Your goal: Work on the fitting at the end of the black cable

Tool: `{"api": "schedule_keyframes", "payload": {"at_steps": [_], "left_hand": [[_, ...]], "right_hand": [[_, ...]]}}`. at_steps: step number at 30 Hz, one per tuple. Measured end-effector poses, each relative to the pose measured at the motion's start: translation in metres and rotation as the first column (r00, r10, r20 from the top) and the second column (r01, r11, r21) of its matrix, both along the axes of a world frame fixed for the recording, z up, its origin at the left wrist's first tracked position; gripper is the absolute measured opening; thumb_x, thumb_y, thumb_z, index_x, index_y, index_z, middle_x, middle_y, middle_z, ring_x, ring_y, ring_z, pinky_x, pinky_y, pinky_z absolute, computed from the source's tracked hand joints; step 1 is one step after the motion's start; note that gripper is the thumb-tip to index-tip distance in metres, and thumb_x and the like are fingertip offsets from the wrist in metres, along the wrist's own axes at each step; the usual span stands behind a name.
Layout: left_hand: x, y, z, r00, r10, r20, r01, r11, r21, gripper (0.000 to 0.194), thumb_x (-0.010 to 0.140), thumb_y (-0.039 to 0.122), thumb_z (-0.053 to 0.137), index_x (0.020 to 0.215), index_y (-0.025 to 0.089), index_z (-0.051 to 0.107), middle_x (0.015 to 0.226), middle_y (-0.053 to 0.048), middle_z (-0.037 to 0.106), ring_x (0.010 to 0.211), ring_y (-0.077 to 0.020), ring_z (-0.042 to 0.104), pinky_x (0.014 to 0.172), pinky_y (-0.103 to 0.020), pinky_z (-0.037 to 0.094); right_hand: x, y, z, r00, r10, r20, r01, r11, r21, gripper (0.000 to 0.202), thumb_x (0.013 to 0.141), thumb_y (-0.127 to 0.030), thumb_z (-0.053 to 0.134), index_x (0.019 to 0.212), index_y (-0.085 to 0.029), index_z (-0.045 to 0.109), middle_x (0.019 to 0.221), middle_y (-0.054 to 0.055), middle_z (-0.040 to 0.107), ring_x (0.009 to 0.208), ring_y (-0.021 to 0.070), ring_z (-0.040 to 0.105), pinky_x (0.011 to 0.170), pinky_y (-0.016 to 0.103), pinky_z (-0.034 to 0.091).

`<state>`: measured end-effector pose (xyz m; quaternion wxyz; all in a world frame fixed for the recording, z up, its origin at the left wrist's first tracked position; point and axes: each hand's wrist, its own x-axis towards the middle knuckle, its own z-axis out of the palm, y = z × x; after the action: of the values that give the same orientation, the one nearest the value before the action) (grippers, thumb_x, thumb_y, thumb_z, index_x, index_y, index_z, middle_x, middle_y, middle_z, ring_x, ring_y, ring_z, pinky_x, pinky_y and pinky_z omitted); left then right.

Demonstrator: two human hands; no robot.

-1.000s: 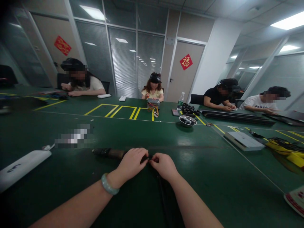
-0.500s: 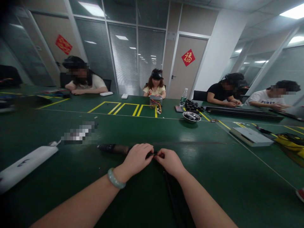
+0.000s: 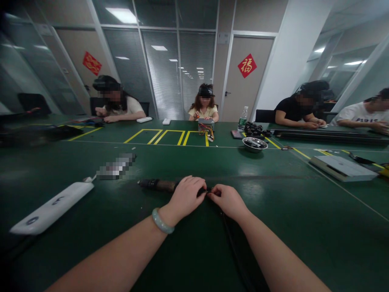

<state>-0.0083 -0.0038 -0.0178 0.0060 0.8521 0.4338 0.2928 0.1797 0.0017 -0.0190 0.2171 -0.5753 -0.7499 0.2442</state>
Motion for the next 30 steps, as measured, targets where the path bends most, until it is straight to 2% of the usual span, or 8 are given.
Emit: {"api": "schedule_keyframes", "payload": {"at_steps": [3, 10, 15, 18, 22, 30], "left_hand": [[0.0, -0.0017, 0.0013, 0.999, 0.029, 0.023, -0.03, 0.999, 0.042, 0.014, 0.081, 0.019, 0.063, 0.092, 0.022, 0.057, 0.102, -0.002, 0.061, 0.103, -0.0205, 0.054, 0.109, -0.045, 0.027], [0.0, 0.0013, -0.0026, 0.999, 0.032, 0.009, -0.032, 0.999, 0.007, 0.008, 0.081, 0.02, 0.062, 0.089, 0.022, 0.06, 0.102, -0.002, 0.062, 0.104, -0.0205, 0.055, 0.107, -0.044, 0.031], [0.0012, 0.0, -0.0017, 1.0, 0.008, 0.0, -0.008, 0.999, 0.05, 0.012, 0.08, 0.016, 0.06, 0.091, 0.023, 0.061, 0.107, -0.002, 0.063, 0.116, -0.0219, 0.051, 0.117, -0.049, 0.012], [0.0017, -0.0017, -0.0002, 0.999, 0.031, 0.009, -0.032, 0.998, 0.06, 0.015, 0.079, 0.017, 0.06, 0.093, 0.022, 0.06, 0.106, -0.002, 0.064, 0.12, -0.0231, 0.049, 0.118, -0.05, 0.006], [0.0006, -0.0015, 0.0, 0.997, 0.074, 0.004, -0.074, 0.996, 0.04, 0.015, 0.079, 0.018, 0.061, 0.093, 0.021, 0.059, 0.107, -0.004, 0.063, 0.121, -0.0249, 0.049, 0.117, -0.053, 0.006], [-0.0009, -0.0012, 0.0013, 0.999, 0.034, -0.013, -0.033, 0.998, 0.044, 0.009, 0.081, 0.018, 0.059, 0.09, 0.022, 0.06, 0.111, -0.003, 0.063, 0.121, -0.0235, 0.049, 0.117, -0.053, 0.007]], "right_hand": [[0.0007, 0.0011, -0.0017, 1.0, 0.012, -0.008, -0.012, 1.0, -0.015, 0.021, 0.082, -0.038, 0.057, 0.077, -0.02, 0.067, 0.07, 0.0, 0.068, 0.062, 0.0143, 0.058, 0.056, 0.024, 0.035], [0.0014, 0.0023, -0.0036, 1.0, 0.013, -0.004, -0.013, 1.0, -0.005, 0.023, 0.081, -0.039, 0.056, 0.077, -0.02, 0.067, 0.07, 0.0, 0.068, 0.063, 0.015, 0.059, 0.057, 0.025, 0.036], [0.0004, 0.0027, -0.0061, 1.0, -0.005, 0.007, 0.005, 1.0, 0.007, 0.023, 0.081, -0.04, 0.056, 0.076, -0.02, 0.067, 0.068, 0.0, 0.067, 0.062, 0.0147, 0.058, 0.056, 0.025, 0.035], [-0.0001, 0.0025, -0.0056, 1.0, -0.008, 0.004, 0.008, 1.0, 0.002, 0.023, 0.081, -0.04, 0.057, 0.076, -0.021, 0.068, 0.069, -0.001, 0.068, 0.063, 0.0148, 0.059, 0.056, 0.025, 0.035], [-0.001, 0.0018, -0.0025, 1.0, -0.013, -0.002, 0.013, 1.0, -0.02, 0.023, 0.081, -0.041, 0.058, 0.076, -0.021, 0.068, 0.07, 0.0, 0.069, 0.063, 0.0155, 0.06, 0.056, 0.025, 0.036], [0.0005, 0.0036, -0.0067, 1.0, -0.008, -0.025, 0.008, 1.0, -0.018, 0.024, 0.081, -0.041, 0.058, 0.078, -0.02, 0.068, 0.07, 0.001, 0.069, 0.061, 0.0154, 0.059, 0.056, 0.025, 0.036]]}}
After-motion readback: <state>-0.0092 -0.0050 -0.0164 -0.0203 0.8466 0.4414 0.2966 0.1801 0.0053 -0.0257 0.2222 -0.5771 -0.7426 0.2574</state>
